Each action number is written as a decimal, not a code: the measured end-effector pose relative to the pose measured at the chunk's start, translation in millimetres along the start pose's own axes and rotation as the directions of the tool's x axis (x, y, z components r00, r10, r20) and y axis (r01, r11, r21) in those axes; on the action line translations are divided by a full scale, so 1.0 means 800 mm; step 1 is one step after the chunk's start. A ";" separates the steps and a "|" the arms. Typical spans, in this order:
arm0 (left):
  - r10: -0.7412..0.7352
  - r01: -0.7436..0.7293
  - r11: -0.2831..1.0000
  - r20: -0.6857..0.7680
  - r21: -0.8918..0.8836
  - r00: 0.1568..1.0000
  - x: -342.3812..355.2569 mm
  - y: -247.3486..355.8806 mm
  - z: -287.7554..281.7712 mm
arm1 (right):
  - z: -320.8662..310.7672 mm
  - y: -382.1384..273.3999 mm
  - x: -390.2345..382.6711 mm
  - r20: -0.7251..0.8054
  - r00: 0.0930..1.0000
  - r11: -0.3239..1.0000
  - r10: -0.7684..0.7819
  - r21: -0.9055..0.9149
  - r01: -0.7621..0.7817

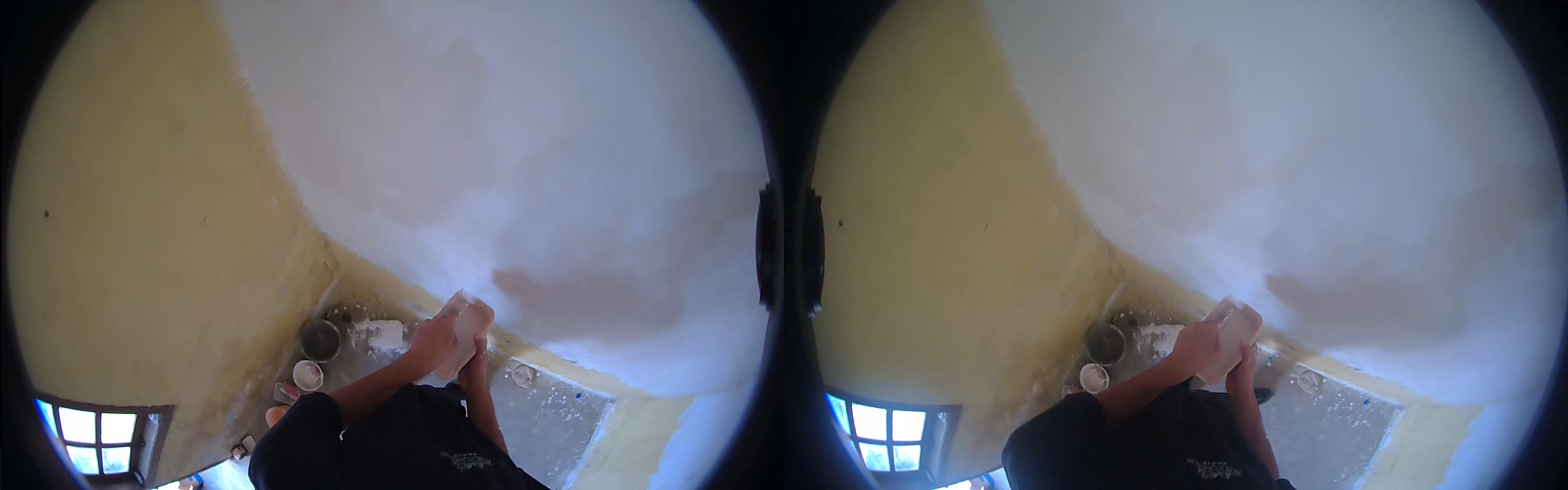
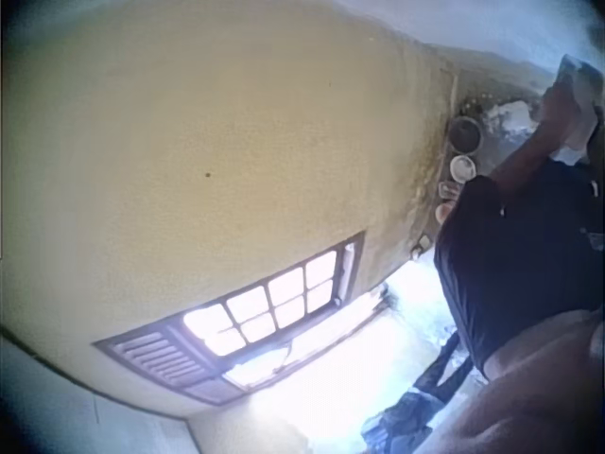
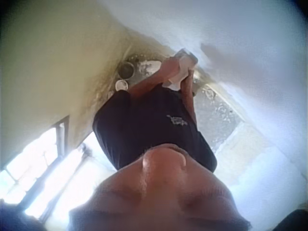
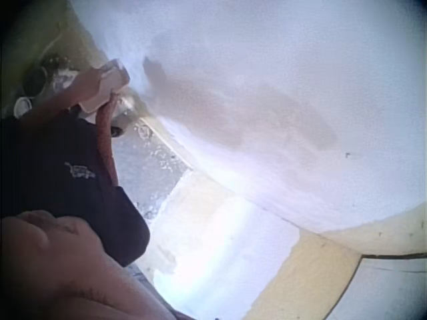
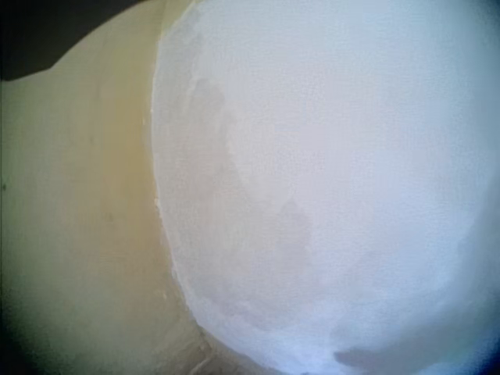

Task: The person applies plaster to a wall and ceiling corner using a putty knife and a plastic container.

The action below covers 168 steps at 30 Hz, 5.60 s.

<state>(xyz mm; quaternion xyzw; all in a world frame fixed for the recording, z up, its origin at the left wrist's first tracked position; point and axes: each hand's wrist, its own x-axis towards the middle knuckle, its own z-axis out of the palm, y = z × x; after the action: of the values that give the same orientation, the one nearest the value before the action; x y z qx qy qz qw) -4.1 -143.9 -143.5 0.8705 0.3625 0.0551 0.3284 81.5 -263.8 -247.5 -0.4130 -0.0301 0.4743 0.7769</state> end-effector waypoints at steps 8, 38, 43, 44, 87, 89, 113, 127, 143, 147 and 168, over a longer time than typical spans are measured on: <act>0.037 -0.049 0.986 -0.075 -0.159 0.996 -0.019 0.002 0.001 | 0.010 -0.005 -0.006 0.066 0.994 0.994 0.086 0.060 -0.090; 0.006 0.291 -0.149 0.294 -0.945 0.956 -0.008 -0.090 -0.070 | 0.027 -0.014 -0.013 -0.019 0.999 0.998 -0.044 0.036 0.044; -0.160 -0.133 0.102 -0.148 -0.986 0.976 0.023 -0.056 -0.123 | 0.025 -0.010 -0.026 -0.134 0.988 0.993 -0.077 0.073 0.087; -0.199 -0.250 0.279 -0.311 -0.927 0.929 0.027 -0.038 -0.148 | 0.025 -0.012 -0.030 -0.130 0.988 0.993 -0.084 0.072 0.094; 0.092 -0.286 0.958 -0.942 -0.005 0.323 0.107 0.356 -0.191 | -0.217 -0.219 -0.062 0.068 0.995 0.997 0.078 0.015 -0.079; 0.224 -0.399 0.909 -0.946 0.116 0.235 0.100 0.348 -0.158 | -0.216 -0.221 -0.064 0.067 0.993 0.994 0.097 0.043 -0.100; -0.178 -0.148 0.971 -0.981 -0.187 0.072 0.120 0.193 -0.112 | -0.261 -0.244 -0.090 0.039 0.998 0.996 0.039 0.081 -0.042; 0.263 -0.289 0.943 -0.902 0.166 0.341 0.105 0.292 0.003 | -0.269 -0.237 -0.098 0.018 0.998 0.992 0.056 0.112 -0.058; 0.322 -0.261 0.937 -0.870 0.234 0.374 0.143 0.222 0.112 | -0.295 -0.234 -0.090 0.092 0.996 0.995 -0.011 0.104 0.001; -0.073 -0.263 0.953 -0.956 -0.151 0.284 0.111 0.164 0.119 | -0.284 -0.240 -0.101 0.117 0.992 0.998 -0.043 0.058 0.036; 0.216 -0.566 0.823 -0.892 -0.052 0.396 0.051 0.369 0.001 | -0.312 -0.221 -0.091 0.061 0.998 0.996 0.031 0.083 -0.036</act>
<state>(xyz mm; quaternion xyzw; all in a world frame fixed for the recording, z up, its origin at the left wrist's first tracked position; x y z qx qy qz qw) 201.2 -270.8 30.7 0.7123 0.2401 0.6182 0.2297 277.0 -509.0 -267.9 -0.3662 -0.0262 0.5003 0.7842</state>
